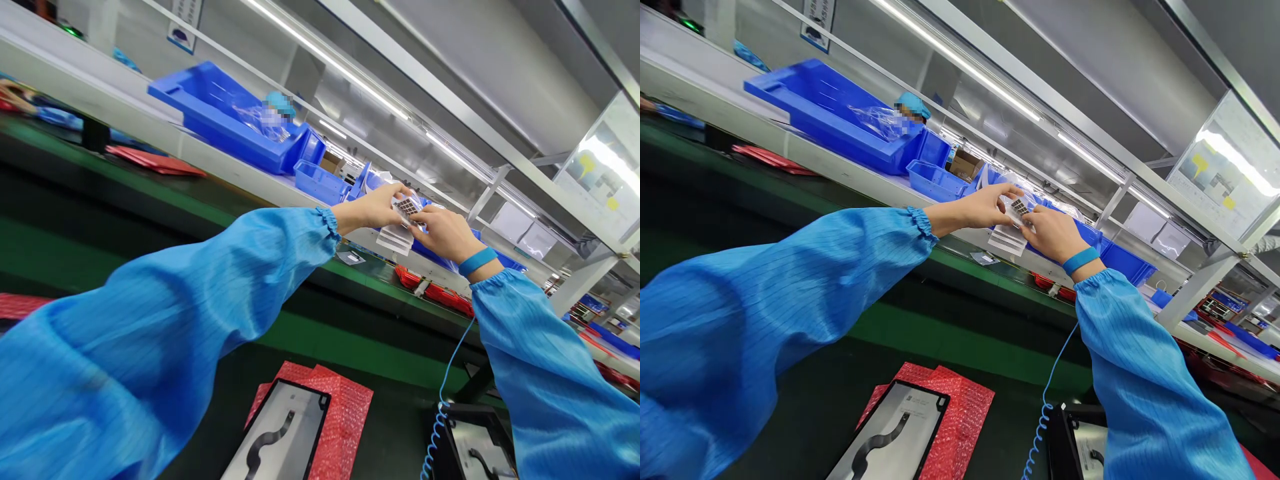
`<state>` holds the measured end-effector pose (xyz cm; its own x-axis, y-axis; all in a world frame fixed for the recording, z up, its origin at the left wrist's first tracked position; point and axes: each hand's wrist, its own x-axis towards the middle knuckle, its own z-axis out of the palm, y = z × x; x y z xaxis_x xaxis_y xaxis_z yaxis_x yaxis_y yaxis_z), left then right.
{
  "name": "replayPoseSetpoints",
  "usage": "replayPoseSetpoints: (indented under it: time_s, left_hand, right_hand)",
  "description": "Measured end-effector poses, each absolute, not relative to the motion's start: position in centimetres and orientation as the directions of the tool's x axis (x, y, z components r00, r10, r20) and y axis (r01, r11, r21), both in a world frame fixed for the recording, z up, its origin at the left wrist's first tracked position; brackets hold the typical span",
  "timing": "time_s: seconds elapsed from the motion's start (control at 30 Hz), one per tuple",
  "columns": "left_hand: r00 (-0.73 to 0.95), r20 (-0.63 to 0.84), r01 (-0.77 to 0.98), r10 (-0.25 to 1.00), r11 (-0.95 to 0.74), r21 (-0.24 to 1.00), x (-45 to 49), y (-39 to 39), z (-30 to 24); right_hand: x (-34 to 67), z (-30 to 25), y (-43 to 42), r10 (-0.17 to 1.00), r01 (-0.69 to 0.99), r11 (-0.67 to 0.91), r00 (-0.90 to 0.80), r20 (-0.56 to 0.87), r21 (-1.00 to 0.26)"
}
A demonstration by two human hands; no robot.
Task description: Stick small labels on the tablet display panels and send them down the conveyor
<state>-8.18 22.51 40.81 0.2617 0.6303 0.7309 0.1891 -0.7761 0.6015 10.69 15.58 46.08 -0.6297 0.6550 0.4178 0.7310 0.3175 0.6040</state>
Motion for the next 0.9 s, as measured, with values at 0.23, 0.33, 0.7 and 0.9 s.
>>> replayPoseSetpoints:
  time_s: [0.23, 0.33, 0.7, 0.9]
  left_hand:
    - [0.269, 0.735, 0.187, 0.623, -0.782, 0.595, -8.2, 22.5, 40.4]
    - [0.230, 0.748, 0.146, 0.622, -0.782, 0.605, -8.1, 22.5, 40.4]
    - [0.113, 0.781, 0.121, 0.614, -0.789, 0.603, -7.2, 23.6, 39.9]
    - [0.011, 0.878, 0.258, 0.478, -0.850, 0.460, -5.1, 26.0, 38.6]
  right_hand:
    - [10.3, 45.7, 16.2, 0.635, 0.739, 0.236, -0.609, 0.476, 0.631]
    - [10.3, 45.7, 16.6, 0.572, 0.805, 0.255, -0.572, 0.588, 0.535]
    - [11.2, 47.4, 16.3, 0.562, 0.870, 0.487, -0.377, 0.736, 0.074]
    - [10.3, 48.6, 12.8, 0.282, 0.862, 0.376, -0.456, 0.844, 0.340]
